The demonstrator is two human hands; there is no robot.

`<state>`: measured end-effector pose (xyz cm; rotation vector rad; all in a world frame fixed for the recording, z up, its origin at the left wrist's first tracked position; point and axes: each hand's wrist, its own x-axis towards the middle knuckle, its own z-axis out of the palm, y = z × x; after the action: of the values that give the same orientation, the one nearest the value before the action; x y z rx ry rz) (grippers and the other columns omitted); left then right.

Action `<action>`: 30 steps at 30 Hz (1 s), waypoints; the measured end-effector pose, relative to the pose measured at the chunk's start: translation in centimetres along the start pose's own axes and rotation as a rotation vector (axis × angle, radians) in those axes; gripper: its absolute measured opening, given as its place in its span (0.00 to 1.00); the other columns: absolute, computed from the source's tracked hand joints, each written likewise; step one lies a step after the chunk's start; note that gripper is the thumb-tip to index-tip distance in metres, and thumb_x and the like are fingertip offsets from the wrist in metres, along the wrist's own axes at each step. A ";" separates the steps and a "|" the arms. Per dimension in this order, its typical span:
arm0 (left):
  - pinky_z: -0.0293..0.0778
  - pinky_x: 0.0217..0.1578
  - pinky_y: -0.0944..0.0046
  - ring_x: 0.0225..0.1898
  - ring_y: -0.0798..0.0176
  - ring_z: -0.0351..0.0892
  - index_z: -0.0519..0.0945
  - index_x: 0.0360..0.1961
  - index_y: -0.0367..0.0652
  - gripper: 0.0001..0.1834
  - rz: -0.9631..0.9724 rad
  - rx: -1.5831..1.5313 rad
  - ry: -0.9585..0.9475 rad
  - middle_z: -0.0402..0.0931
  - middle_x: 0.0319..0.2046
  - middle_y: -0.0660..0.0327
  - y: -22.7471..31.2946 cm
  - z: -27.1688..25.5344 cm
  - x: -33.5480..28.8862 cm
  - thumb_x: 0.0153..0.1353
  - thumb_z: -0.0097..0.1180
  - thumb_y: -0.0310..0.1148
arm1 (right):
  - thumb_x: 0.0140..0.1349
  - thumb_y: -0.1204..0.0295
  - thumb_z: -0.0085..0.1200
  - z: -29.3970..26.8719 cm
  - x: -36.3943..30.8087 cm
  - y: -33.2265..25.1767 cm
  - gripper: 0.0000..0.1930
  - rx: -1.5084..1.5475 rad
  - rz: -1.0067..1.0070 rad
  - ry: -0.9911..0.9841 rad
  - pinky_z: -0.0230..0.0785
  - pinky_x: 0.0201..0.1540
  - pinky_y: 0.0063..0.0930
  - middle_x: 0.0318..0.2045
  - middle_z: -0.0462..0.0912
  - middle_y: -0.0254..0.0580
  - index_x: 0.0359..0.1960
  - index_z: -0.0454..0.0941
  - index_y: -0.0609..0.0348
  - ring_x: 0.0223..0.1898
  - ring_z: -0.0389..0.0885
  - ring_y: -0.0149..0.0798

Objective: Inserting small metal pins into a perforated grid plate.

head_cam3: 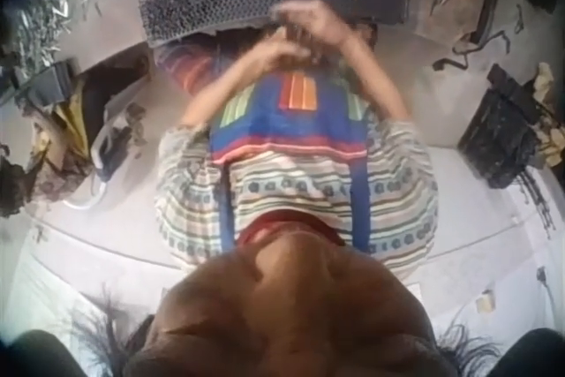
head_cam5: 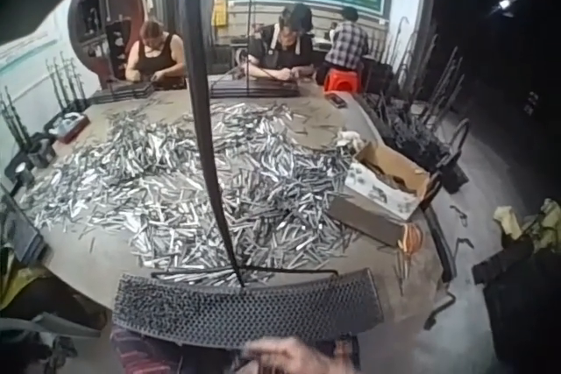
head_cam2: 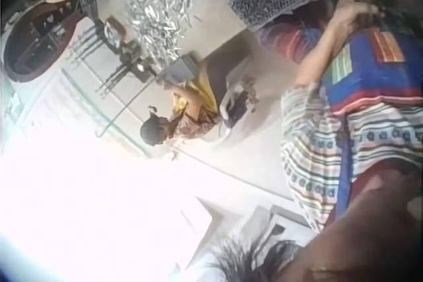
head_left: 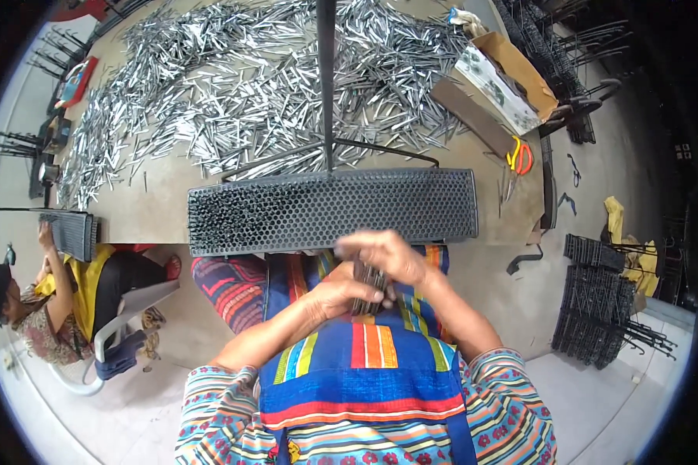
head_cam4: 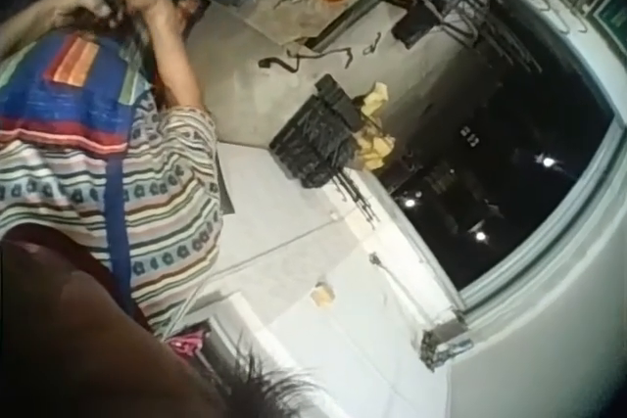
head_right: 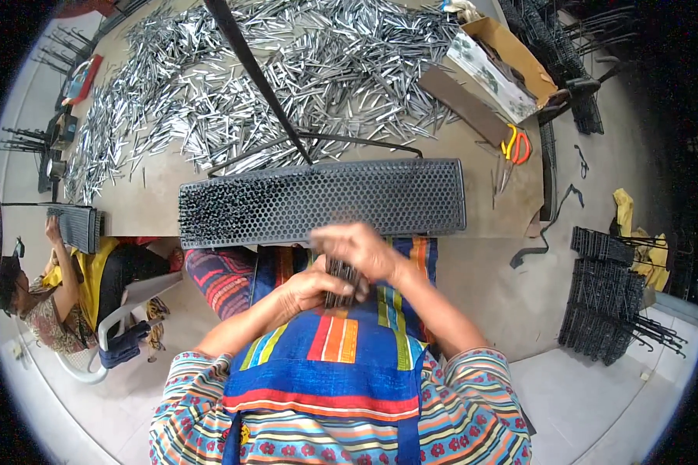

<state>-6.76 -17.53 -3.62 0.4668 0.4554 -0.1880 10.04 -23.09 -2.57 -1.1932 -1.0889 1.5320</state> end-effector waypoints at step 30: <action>0.78 0.22 0.67 0.22 0.66 0.79 0.79 0.37 0.37 0.11 0.328 0.021 0.634 0.79 0.28 0.61 0.9 -0.3 1.7 0.50 0.57 0.18 | 0.54 0.77 0.62 1.8 -0.6 3.4 0.03 -0.064 0.121 0.673 0.62 0.23 0.15 0.21 0.81 0.31 0.28 0.83 0.64 0.21 0.71 0.19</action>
<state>-5.16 -16.72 -4.30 0.6138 0.9857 0.2842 7.89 -24.66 -5.50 -1.6772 -0.6225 1.0483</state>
